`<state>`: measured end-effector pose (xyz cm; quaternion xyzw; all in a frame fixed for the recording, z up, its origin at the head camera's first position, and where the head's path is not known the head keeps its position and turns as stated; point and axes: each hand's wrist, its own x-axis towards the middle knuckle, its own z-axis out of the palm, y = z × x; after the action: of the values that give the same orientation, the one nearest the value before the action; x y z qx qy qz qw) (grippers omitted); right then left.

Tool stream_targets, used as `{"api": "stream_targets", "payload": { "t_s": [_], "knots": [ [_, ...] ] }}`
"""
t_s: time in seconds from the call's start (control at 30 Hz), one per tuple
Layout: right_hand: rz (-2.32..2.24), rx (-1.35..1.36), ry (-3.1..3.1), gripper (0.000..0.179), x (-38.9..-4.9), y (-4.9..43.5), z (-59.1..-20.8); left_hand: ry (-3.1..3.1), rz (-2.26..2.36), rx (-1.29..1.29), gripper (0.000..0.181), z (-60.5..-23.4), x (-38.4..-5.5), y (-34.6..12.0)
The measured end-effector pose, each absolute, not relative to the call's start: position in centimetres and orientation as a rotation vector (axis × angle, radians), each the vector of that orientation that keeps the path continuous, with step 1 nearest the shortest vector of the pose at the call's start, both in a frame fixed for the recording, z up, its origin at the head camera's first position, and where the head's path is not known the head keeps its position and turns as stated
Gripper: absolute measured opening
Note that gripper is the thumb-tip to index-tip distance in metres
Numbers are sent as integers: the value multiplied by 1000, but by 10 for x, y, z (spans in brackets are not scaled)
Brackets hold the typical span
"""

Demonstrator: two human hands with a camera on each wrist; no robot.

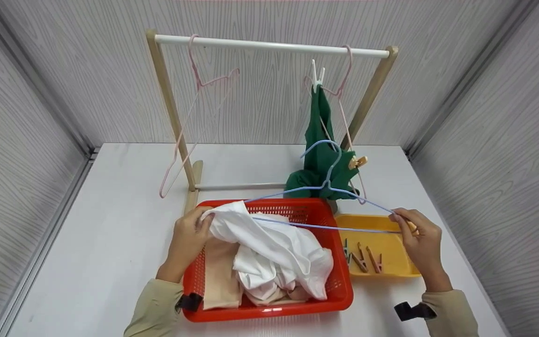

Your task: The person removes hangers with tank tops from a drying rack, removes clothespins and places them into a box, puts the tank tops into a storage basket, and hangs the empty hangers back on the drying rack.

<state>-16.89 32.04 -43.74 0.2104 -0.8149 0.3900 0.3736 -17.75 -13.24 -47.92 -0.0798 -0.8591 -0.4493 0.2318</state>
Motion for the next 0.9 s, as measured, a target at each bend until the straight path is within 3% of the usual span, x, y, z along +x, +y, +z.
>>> {"api": "stream_targets", "payload": {
  "t_s": [0.7,0.9],
  "knots": [
    [998,488,-1999,20,-162,336,-423,-2629,-1279,-255,18,-475,-172,-140],
    [1134,508,-1916,15,-165,333,-421,-2776,-1301,-549,20,-473,-170,-142]
  ]
}}
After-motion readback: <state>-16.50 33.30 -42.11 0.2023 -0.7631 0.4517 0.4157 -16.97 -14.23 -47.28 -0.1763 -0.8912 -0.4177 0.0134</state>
